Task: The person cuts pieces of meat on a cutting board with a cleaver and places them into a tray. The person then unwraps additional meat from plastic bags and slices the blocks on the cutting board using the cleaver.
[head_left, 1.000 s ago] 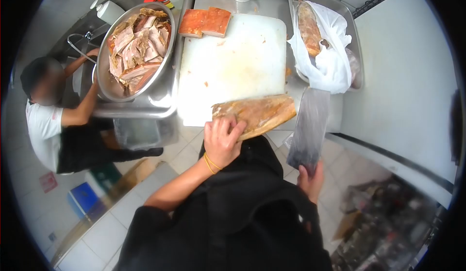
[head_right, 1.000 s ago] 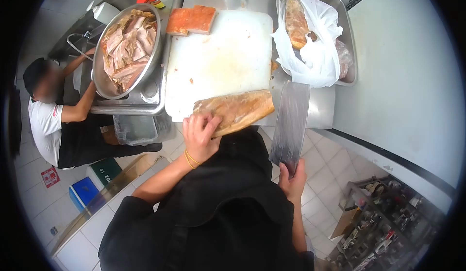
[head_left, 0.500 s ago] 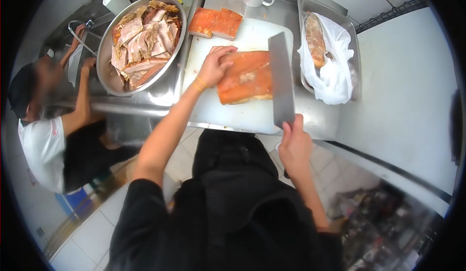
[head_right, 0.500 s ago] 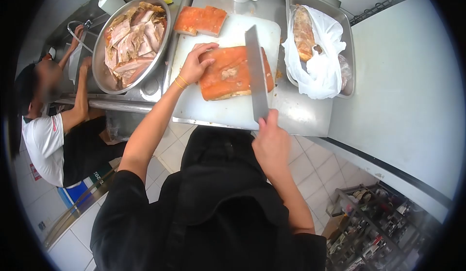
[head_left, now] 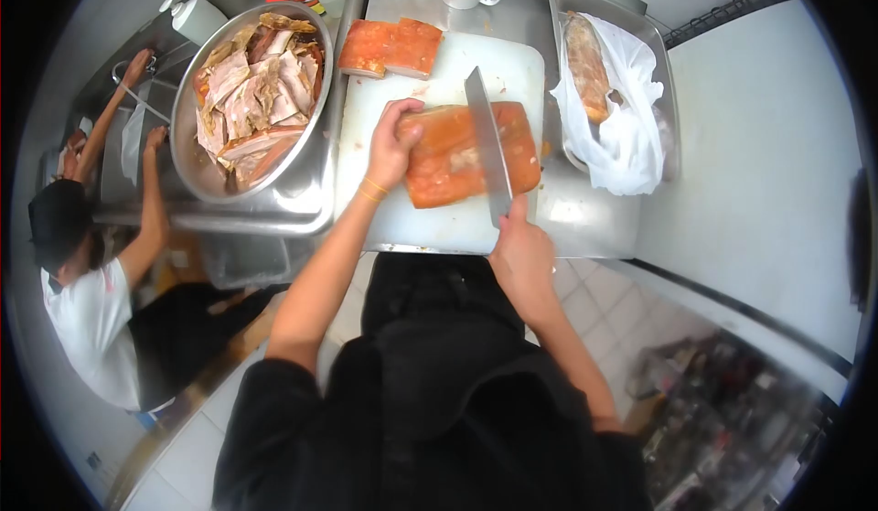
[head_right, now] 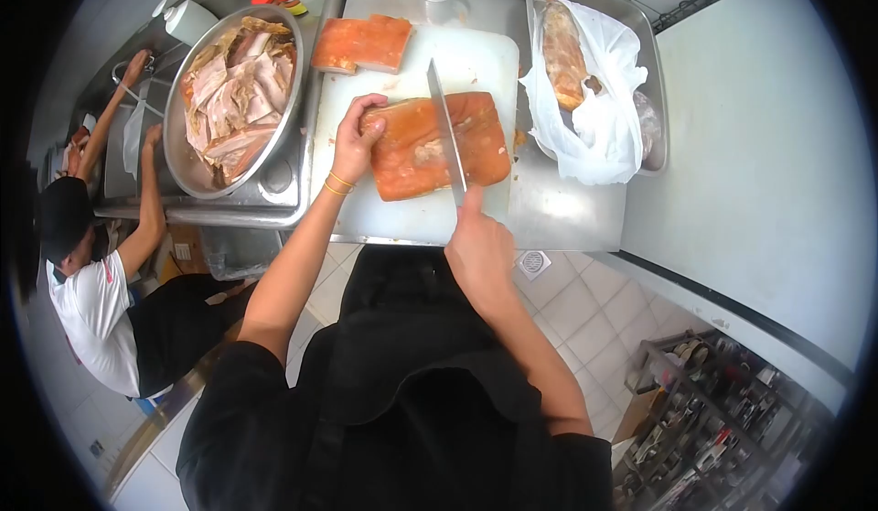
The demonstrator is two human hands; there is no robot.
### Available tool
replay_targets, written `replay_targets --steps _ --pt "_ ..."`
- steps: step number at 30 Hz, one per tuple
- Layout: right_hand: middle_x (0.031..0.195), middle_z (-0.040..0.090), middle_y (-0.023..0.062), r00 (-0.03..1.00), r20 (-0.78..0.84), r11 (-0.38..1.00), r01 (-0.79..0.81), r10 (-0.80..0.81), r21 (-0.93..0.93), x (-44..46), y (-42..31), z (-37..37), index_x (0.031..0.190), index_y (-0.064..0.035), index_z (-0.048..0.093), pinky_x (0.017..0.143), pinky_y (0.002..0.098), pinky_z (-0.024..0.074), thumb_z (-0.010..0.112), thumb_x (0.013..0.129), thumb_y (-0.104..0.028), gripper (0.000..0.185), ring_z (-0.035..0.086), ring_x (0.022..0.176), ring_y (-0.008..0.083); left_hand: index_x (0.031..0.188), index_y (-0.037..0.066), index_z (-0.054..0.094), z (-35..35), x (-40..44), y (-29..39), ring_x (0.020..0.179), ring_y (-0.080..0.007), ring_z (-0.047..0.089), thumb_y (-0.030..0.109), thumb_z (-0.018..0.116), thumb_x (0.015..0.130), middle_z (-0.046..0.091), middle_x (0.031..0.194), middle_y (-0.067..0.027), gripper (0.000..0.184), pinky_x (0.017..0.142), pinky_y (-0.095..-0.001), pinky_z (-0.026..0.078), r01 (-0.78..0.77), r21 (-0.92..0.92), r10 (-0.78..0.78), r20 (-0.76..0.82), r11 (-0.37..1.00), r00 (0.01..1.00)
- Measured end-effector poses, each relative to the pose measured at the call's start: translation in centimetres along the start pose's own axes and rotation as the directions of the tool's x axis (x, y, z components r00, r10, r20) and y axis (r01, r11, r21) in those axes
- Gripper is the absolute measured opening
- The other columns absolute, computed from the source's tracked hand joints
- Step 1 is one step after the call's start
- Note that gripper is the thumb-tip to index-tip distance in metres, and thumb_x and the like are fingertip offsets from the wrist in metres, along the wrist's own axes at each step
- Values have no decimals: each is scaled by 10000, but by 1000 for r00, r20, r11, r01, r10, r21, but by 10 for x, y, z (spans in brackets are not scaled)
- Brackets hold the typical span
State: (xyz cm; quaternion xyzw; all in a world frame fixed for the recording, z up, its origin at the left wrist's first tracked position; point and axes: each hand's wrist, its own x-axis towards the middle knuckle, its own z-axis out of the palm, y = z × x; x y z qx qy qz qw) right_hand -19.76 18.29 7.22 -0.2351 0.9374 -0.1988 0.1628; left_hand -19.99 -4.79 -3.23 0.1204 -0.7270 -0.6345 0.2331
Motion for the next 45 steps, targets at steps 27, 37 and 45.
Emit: replay_targets --steps 27,37,45 --pt "689 606 261 991 132 994 -15 29 -104 8 -26 -47 1035 63 381 630 520 472 527 720 40 348 605 684 444 1027 42 544 61 -2 41 1010 -270 491 89 613 710 529 1038 -118 328 901 -403 319 -116 780 282 -81 615 956" --pt "671 589 282 962 254 964 -32 102 -264 33 -60 -71 1008 88 366 621 527 464 516 777 51 278 589 678 465 1052 58 527 48 2 32 1037 -237 479 30 625 710 518 1049 -78 357 906 -397 305 -30 678 57 -18 735 998" --pt "668 586 287 967 242 961 -13 82 -275 81 -66 -37 977 76 369 602 531 460 516 808 35 228 582 664 471 1060 65 528 42 12 25 1019 -232 476 38 626 713 515 1052 -66 361 903 -403 299 48 652 -56 -8 757 998"
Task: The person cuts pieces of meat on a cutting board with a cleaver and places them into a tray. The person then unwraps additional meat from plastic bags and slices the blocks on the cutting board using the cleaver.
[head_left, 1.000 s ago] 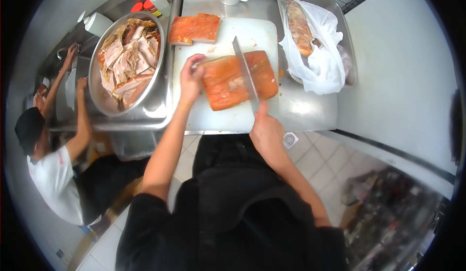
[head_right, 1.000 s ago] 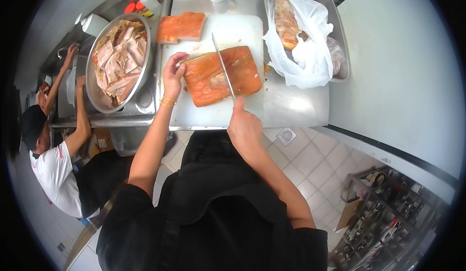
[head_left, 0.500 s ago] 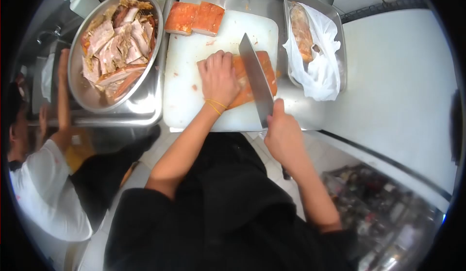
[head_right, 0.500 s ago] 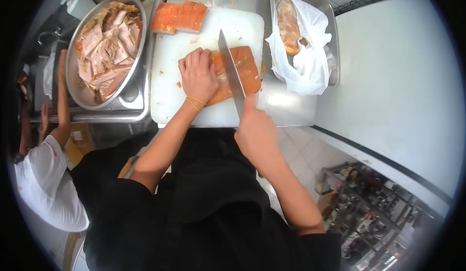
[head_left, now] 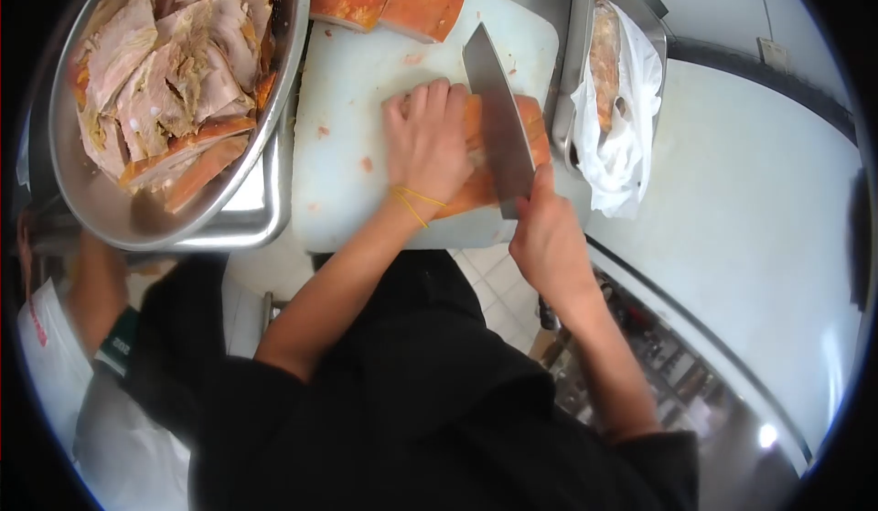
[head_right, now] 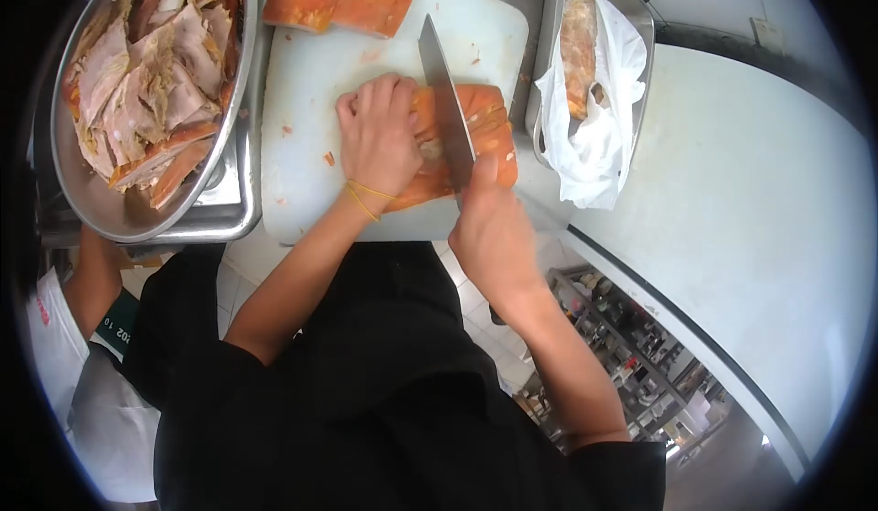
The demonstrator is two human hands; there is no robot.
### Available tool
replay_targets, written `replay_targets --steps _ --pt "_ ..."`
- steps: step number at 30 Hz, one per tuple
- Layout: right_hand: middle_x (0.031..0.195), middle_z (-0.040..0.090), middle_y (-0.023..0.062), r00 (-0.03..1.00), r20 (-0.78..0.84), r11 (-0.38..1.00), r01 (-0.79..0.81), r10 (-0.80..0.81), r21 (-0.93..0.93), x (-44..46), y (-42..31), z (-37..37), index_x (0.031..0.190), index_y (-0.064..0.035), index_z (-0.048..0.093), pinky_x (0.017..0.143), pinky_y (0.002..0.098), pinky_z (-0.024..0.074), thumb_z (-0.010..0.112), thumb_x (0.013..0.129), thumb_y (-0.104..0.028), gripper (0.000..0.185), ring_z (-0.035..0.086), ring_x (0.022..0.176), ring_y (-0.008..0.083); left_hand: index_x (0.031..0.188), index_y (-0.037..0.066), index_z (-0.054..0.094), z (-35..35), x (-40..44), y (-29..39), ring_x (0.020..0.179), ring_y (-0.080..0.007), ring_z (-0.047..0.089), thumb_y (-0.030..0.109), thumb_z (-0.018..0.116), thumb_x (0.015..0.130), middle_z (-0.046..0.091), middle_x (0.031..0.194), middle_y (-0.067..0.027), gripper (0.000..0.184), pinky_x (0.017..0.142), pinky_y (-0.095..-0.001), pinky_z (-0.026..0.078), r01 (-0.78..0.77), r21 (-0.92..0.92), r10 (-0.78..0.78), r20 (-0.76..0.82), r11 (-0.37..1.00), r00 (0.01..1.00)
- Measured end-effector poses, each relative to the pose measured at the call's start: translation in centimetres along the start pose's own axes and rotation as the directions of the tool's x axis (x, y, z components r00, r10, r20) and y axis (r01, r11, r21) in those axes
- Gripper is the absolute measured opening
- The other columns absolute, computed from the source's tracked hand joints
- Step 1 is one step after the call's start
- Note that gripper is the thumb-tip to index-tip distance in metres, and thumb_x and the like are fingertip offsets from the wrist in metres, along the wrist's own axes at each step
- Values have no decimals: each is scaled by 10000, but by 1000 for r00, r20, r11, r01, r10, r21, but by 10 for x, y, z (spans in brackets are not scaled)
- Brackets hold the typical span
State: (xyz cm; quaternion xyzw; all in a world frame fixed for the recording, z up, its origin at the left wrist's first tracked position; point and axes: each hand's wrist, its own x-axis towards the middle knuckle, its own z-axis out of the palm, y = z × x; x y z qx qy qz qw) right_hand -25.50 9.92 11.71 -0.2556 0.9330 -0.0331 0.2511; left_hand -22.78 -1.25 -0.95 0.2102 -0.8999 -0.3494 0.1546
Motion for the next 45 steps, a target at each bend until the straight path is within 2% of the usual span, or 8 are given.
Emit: replay_targets --steps 14,21,23,26,29,31,38,45 --pt "654 589 265 994 38 994 -105 106 -16 -45 7 2 971 62 393 572 542 443 516 833 -13 199 580 626 458 1024 80 542 8 1 1 985 -239 464 40 631 715 504 1012 -62 324 869 -408 306 12 31 -10 -75 999 997" --pt "633 581 249 972 -212 992 -82 102 99 -45 64 94 1049 27 367 541 543 429 518 866 -62 253 571 600 451 1016 91 556 -2 -1 14 1006 -237 471 20 605 715 511 1017 -64 313 854 -410 304 -111 98 121 -101 989 987" --pt "661 592 257 942 -323 981 -26 89 194 -34 70 96 1090 22 367 543 534 433 518 871 -62 279 579 622 448 1016 107 566 -23 15 20 998 -245 496 -14 565 712 531 1001 -71 327 835 -390 331 -63 -119 73 79 991 994" --pt "647 586 247 964 -242 978 -60 108 198 -44 62 89 1078 13 372 534 540 423 517 876 -82 266 573 607 447 1035 105 573 -53 82 58 976 -278 520 -40 504 718 553 994 -76 356 805 -389 380 -433 -306 383 -213 847 899" --pt "642 583 238 971 -223 985 -44 81 164 -39 53 68 1093 17 370 540 540 429 515 879 -82 277 576 616 447 1028 102 592 -15 128 70 939 -300 552 -32 454 736 594 971 -79 350 788 -400 429 -667 -143 660 -96 732 745" --pt "644 599 225 984 -170 992 -29 50 125 -33 43 50 1074 59 396 554 493 481 536 808 -17 310 610 619 416 1049 137 626 8 138 67 931 -271 588 18 459 753 627 946 -60 360 817 -409 452 -533 61 379 636 844 672" --pt "655 612 226 992 13 990 -125 124 73 -15 8 13 1108 90 393 577 462 511 530 770 10 373 623 620 399 928 111 643 25 161 34 891 -261 607 27 478 741 650 878 -56 263 753 -388 497 -479 -171 469 633 861 616" --pt "624 603 186 970 -50 947 -221 238 235 -32 35 79 997 22 407 523 466 485 567 771 -17 280 607 567 385 794 76 581 28 127 73 759 -333 587 43 508 714 622 808 -113 114 661 -424 465 -630 -21 521 585 776 622"
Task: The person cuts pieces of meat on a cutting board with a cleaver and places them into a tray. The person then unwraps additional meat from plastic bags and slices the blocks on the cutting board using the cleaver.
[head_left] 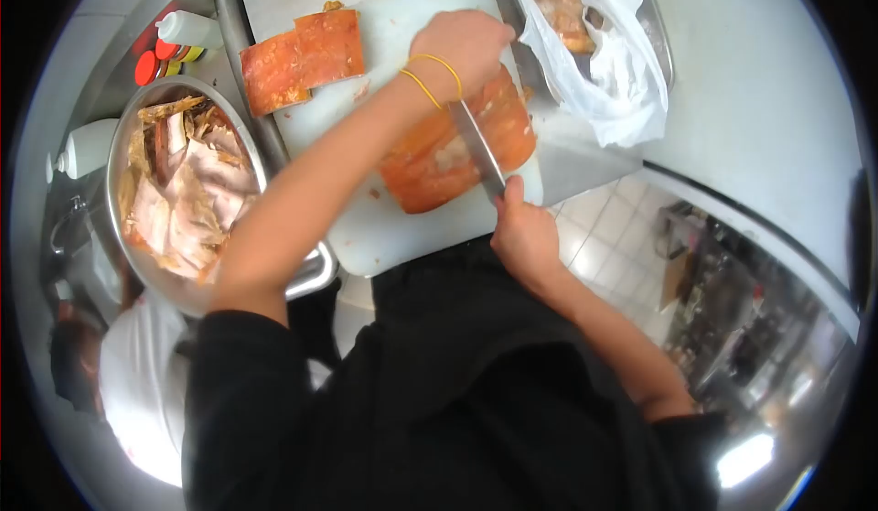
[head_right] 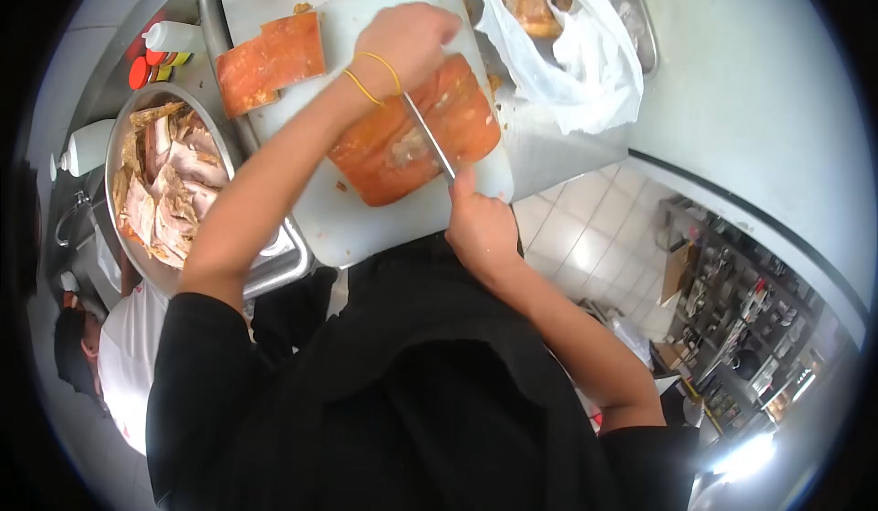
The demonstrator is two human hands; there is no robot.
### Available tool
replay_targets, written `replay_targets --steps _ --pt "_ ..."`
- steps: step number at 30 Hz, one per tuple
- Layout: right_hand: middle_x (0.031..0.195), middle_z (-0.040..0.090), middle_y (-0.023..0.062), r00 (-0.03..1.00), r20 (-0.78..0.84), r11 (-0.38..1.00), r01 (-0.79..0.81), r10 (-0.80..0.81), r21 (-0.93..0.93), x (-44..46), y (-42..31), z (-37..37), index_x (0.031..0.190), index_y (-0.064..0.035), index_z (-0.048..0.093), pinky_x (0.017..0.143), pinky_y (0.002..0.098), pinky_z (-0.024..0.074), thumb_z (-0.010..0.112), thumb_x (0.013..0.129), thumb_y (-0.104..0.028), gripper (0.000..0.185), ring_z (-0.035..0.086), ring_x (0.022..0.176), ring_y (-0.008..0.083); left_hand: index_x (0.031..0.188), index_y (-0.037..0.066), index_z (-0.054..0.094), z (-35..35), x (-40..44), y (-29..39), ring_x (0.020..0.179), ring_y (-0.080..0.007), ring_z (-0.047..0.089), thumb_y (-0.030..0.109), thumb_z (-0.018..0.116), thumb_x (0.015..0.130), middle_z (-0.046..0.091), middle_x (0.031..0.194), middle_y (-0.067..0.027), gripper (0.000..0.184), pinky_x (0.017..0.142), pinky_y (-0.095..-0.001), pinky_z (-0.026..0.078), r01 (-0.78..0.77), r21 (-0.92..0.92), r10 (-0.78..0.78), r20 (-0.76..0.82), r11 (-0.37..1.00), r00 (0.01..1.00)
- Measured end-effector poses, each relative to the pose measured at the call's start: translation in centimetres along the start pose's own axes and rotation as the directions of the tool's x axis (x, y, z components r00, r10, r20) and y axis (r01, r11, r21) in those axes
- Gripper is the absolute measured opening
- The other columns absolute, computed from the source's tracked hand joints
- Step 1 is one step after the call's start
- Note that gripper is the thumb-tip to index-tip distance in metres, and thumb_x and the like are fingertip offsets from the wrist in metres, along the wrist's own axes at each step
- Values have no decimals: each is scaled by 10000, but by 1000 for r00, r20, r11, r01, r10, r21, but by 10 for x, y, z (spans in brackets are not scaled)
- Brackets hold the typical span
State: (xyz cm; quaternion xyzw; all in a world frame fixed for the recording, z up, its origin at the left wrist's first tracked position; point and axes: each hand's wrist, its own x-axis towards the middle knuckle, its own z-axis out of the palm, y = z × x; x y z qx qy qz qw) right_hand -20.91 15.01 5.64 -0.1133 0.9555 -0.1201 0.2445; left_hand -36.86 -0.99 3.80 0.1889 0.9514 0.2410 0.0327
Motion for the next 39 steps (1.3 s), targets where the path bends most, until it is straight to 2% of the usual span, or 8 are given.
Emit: replay_targets --steps 14,18,22,25,27,30,31,39 --pt "591 580 143 977 -213 990 48 -19 129 -11 18 37 953 -3 414 481 447 463 551 774 -56 231 596 533 342 792 73 582 3 -1 18 765 -359 593 70 512 742 635 793 -133 86 647 -441 479 4 12 -3 -10 1000 1000" --pt "612 601 152 989 -124 995 92 -85 48 0 -11 -8 1002 16 428 491 423 484 529 798 -51 237 616 552 335 835 90 634 10 8 -23 790 -335 627 90 521 738 649 796 -137 149 714 -415 502 35 -6 -34 45 999 998" --pt "610 615 141 983 -132 992 128 -126 10 13 -39 -27 1122 96 413 477 391 499 534 760 -21 400 628 534 311 784 66 642 25 13 -72 757 -357 609 75 488 721 642 771 -161 166 690 -409 479 63 -357 -29 98 932 995" --pt "607 625 123 991 -95 995 92 -94 -30 11 -37 -11 1147 116 416 460 379 504 489 817 -69 385 619 492 285 803 0 623 33 5 -81 776 -350 613 116 522 740 627 801 -224 166 705 -427 462 -14 -325 4 -30 946 1000" --pt "650 610 172 995 92 986 5 -21 166 4 -6 10 1177 15 424 466 449 489 429 872 -82 320 616 566 351 831 15 649 10 -1 -25 818 -384 603 149 531 775 630 814 -218 188 717 -465 454 -15 -229 8 -34 973 999" --pt "671 609 159 999 40 986 -2 -5 169 -6 18 28 1225 -34 407 488 456 486 412 892 -95 339 616 598 353 811 57 599 11 0 17 816 -409 568 116 514 778 613 839 -191 108 701 -484 442 82 89 -88 68 993 994" --pt "655 617 158 1000 -5 982 25 -25 187 -8 21 29 1195 60 391 527 462 485 430 849 -88 378 625 607 352 811 57 599 13 3 23 816 -409 568 116 514 778 613 839 -191 108 701 -484 442 47 67 -51 57 997 997" --pt "610 591 151 1000 -9 971 21 -19 237 -10 25 40 1180 23 419 518 470 472 402 883 -94 320 609 587 354 799 56 575 9 -5 35 778 -412 563 81 486 768 599 804 -192 97 666 -478 440 32 77 -36 46 997 998"
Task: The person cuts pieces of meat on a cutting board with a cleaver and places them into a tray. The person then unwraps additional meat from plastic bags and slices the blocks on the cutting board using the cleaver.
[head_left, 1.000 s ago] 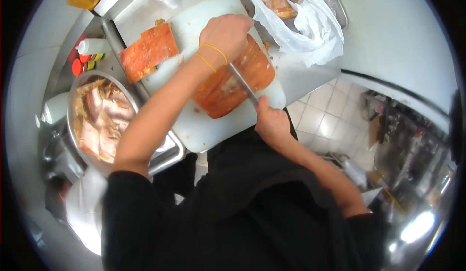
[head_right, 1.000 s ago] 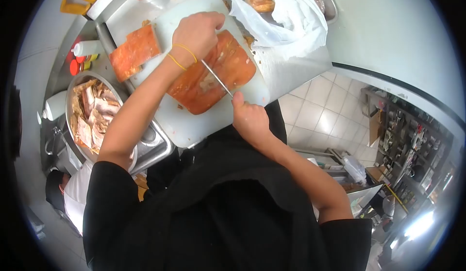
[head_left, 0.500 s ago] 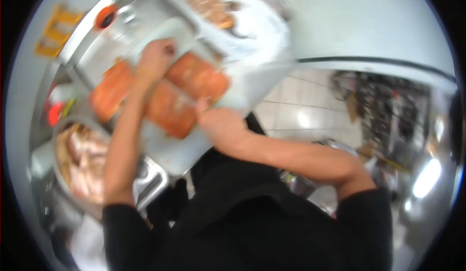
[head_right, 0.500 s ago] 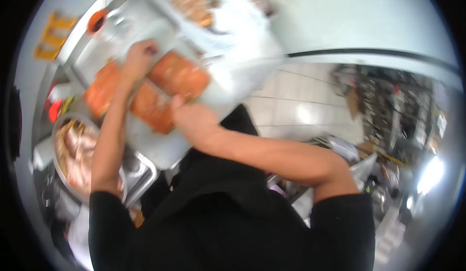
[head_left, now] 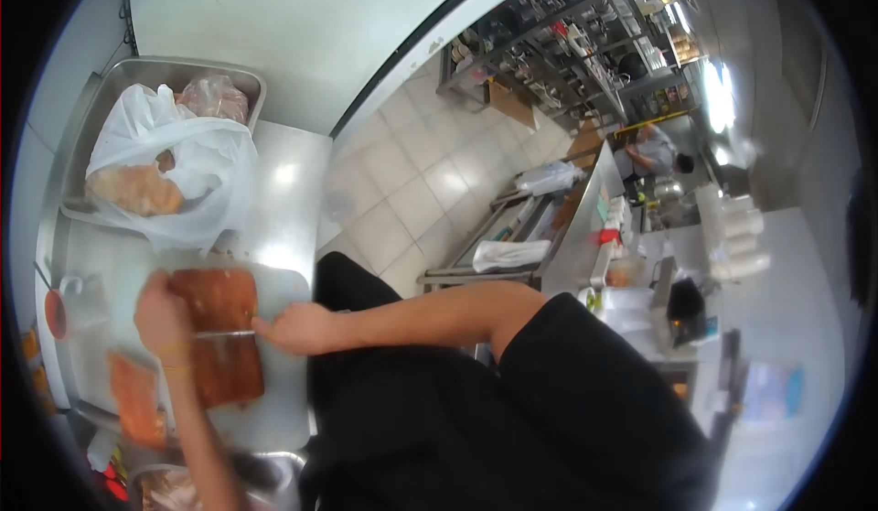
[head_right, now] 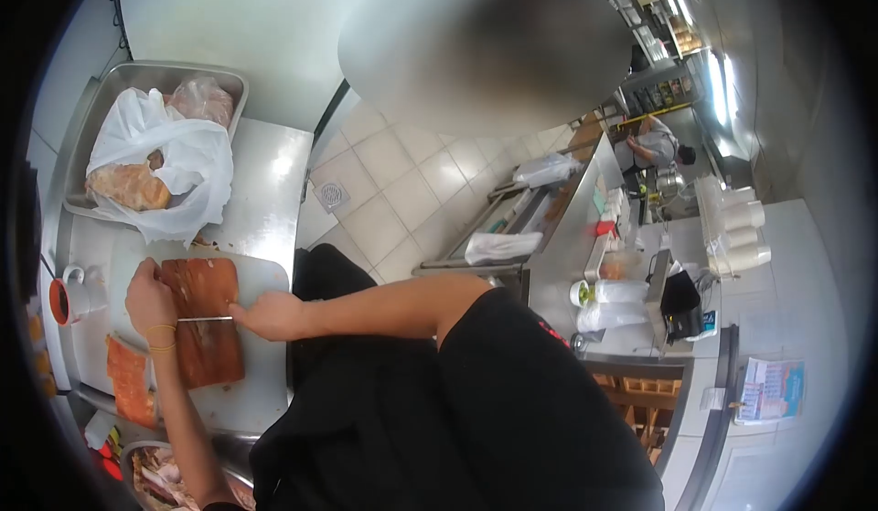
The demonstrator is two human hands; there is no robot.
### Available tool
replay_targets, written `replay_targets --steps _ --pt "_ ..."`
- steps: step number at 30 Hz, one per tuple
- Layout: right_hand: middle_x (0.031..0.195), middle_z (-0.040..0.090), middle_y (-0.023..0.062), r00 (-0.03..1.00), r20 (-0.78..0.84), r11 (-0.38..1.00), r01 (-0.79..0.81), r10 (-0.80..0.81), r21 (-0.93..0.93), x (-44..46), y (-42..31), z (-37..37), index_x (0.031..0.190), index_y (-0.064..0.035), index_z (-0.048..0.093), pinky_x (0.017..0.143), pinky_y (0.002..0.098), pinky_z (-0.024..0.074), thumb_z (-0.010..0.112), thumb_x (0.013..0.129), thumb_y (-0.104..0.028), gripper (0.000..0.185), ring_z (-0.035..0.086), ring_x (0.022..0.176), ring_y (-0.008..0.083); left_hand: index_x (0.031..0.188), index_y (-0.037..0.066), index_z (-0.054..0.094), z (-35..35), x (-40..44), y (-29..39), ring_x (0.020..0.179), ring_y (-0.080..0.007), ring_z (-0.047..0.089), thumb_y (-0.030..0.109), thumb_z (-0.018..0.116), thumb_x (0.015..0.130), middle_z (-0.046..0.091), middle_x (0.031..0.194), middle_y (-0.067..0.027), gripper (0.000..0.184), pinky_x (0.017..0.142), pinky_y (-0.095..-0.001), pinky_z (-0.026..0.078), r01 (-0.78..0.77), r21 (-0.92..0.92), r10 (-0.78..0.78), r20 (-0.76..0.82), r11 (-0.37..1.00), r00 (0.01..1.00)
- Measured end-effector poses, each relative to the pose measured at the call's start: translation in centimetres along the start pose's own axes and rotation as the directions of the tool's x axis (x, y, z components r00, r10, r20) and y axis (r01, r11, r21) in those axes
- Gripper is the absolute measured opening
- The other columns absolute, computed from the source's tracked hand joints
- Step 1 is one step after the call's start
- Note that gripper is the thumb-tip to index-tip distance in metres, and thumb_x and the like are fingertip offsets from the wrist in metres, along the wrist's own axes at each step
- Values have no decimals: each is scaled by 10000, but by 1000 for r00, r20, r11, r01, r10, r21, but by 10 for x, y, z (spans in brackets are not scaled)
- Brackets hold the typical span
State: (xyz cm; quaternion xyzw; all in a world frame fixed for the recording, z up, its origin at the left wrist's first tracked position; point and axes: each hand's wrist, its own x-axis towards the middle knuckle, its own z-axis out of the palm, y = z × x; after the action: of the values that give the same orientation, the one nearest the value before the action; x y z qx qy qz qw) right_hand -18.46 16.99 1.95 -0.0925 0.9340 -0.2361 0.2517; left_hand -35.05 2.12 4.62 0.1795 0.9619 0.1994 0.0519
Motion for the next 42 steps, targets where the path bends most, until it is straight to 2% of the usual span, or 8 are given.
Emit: replay_targets --steps 7,11,16,20,23,33,40,42 --pt "634 603 163 989 -127 984 -48 71 174 19 -50 -15 1053 -6 472 531 484 478 418 885 -116 208 621 622 370 757 41 605 17 16 -63 710 -392 582 48 473 740 600 731 -216 134 634 -447 448 14 -80 -13 13 997 1000" --pt "627 618 141 978 -178 993 -113 106 -34 38 -73 -8 996 2 504 489 427 493 444 866 -102 177 643 589 314 761 6 615 38 25 -106 671 -353 588 58 476 696 606 705 -206 162 628 -424 453 -26 -482 79 91 876 993" --pt "600 614 129 992 -123 969 -14 -16 -247 23 -75 -34 1069 56 465 377 401 465 450 862 -82 249 627 493 269 781 21 638 36 18 -94 759 -409 584 119 531 712 618 767 -214 161 690 -461 463 -157 -316 147 -56 936 988" --pt "673 630 168 999 38 979 -28 37 -201 13 -40 -32 1057 21 426 588 457 497 495 797 -35 276 626 600 367 785 83 641 4 13 -46 823 -371 611 122 530 740 640 830 -175 126 711 -464 486 19 -138 -4 107 990 994" --pt "654 627 162 996 56 974 -57 71 -218 10 -39 -31 1075 30 405 559 443 492 510 769 -28 329 621 588 360 779 75 635 -2 13 -39 749 -361 605 89 508 750 643 783 -162 130 684 -437 484 32 -103 -16 150 994 989" --pt "610 607 158 997 54 969 -45 60 -244 18 -56 -34 1040 54 399 500 454 485 496 758 -5 304 616 545 342 767 82 624 17 16 -64 779 -349 608 73 523 714 647 808 -145 115 676 -441 489 34 -271 -9 90 962 996" --pt "668 615 186 993 65 995 -103 103 -3 20 -24 9 1221 82 357 515 476 485 539 793 -102 500 618 590 363 797 82 635 31 19 -62 780 -375 601 140 547 721 635 793 -172 130 669 -476 469 -41 -149 44 15 988 999" --pt "665 606 163 995 -39 975 -87 97 202 26 -30 31 1164 34 399 479 439 488 402 917 -149 308 618 583 333 783 42 634 42 15 -81 732 -391 586 151 535 748 613 747 -206 151 650 -477 457 -151 28 151 -3 988 989"
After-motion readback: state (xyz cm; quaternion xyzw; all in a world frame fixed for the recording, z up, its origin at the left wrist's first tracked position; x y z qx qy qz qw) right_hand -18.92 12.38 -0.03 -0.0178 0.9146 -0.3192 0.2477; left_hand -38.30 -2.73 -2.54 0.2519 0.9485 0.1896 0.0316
